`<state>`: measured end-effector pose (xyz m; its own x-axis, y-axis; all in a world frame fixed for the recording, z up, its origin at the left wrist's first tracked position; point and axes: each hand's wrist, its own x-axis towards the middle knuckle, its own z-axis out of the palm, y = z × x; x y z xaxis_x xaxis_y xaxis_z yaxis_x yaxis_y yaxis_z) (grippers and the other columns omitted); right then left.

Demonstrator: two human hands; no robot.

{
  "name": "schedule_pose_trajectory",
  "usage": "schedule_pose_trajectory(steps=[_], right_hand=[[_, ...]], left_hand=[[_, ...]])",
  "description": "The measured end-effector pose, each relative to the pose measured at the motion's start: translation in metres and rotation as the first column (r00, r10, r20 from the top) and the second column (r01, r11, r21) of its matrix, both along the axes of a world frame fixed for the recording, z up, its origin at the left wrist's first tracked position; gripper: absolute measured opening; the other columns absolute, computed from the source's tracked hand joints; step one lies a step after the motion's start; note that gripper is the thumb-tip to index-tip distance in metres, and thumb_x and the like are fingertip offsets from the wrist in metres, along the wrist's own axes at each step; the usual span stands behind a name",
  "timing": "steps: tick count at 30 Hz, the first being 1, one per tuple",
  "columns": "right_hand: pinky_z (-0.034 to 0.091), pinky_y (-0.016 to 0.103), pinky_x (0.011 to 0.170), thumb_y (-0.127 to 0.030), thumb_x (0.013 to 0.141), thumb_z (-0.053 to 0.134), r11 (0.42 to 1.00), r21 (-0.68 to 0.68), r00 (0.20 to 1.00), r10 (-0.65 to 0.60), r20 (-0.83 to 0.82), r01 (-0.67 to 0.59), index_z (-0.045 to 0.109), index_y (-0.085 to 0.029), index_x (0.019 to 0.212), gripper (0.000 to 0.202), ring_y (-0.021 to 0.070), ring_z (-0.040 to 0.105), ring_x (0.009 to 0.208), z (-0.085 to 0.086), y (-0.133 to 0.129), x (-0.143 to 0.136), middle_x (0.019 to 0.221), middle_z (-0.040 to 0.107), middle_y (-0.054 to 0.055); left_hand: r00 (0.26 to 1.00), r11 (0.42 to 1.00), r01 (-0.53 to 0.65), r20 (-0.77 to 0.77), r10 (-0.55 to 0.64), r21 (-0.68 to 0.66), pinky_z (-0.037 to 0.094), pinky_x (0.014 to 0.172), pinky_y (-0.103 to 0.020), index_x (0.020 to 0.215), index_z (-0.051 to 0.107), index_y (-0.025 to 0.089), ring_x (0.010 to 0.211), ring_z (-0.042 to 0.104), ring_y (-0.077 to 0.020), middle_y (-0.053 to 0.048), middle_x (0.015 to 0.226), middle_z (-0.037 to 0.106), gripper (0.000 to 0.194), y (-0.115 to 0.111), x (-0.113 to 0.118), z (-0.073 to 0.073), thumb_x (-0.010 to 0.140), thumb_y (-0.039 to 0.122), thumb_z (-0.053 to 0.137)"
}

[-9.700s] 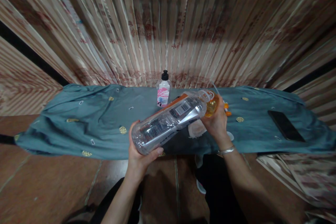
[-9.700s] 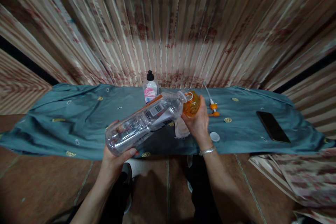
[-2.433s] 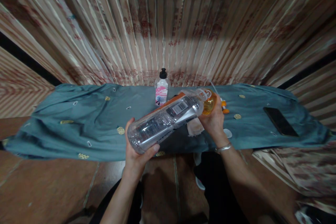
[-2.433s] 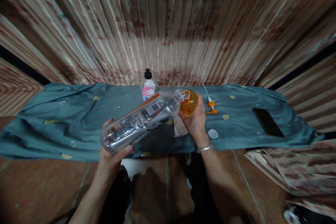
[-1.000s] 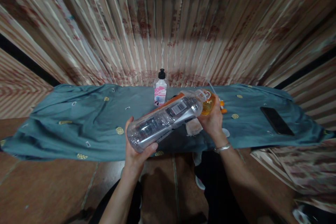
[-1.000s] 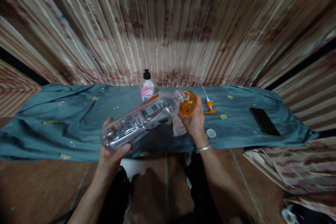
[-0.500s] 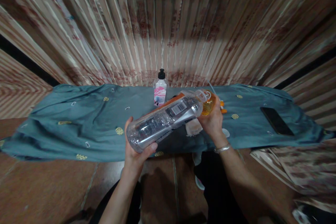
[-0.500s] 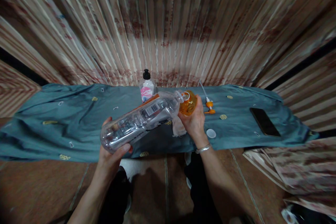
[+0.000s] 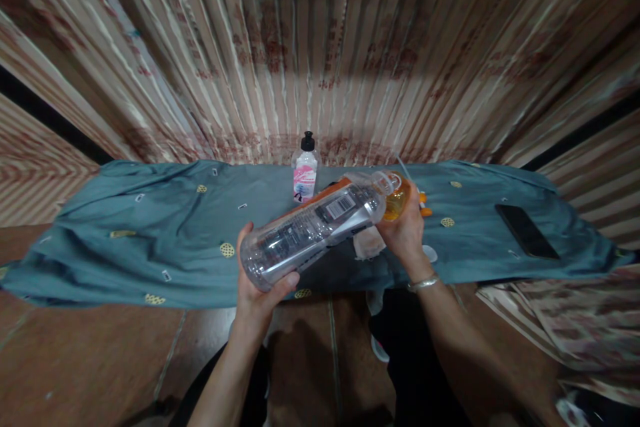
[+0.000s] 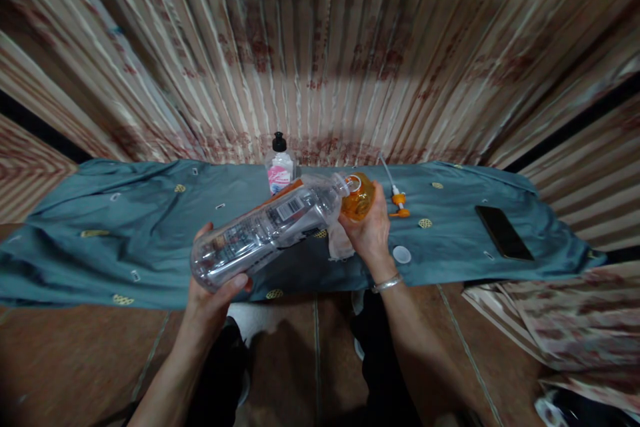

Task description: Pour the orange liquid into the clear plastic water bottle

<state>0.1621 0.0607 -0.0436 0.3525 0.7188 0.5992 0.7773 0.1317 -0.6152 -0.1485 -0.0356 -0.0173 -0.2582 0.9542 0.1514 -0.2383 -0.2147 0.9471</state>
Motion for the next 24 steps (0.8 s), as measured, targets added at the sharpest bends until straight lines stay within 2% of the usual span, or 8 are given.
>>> schedule_pose_trajectory(steps=[15,24], right_hand=[[0.064,0.072,0.12,-0.05,0.082,0.087,0.999,-0.043,1.0,0.011,-0.022,-0.012,0.041,-0.019,0.169,0.103,0.0462,0.076,0.143,0.0052,-0.0012,-0.0033,0.156,0.073,0.025],[0.064,0.072,0.121,-0.056,0.08,0.091,1.0,-0.011,1.0,0.015,0.013,-0.015,0.042,-0.02,0.17,0.109,0.0458,0.074,0.145,0.0018,0.0,-0.001,0.161,0.07,0.026]], left_hand=[[1.0,0.999,-0.016,0.017,0.017,-0.032,0.062,0.122,-0.057,0.166,0.052,0.036,0.132,0.08,-0.0387,-0.009,0.146,0.077,0.122,-0.0007,0.003,0.0045,0.063,0.061,0.113],[1.0,1.0,-0.002,-0.024,0.002,-0.015,0.064,0.118,-0.053,0.167,0.052,0.037,0.135,0.077,-0.0379,-0.007,0.147,0.075,0.118,-0.0003,-0.0017,0.0005,0.067,0.06,0.111]])
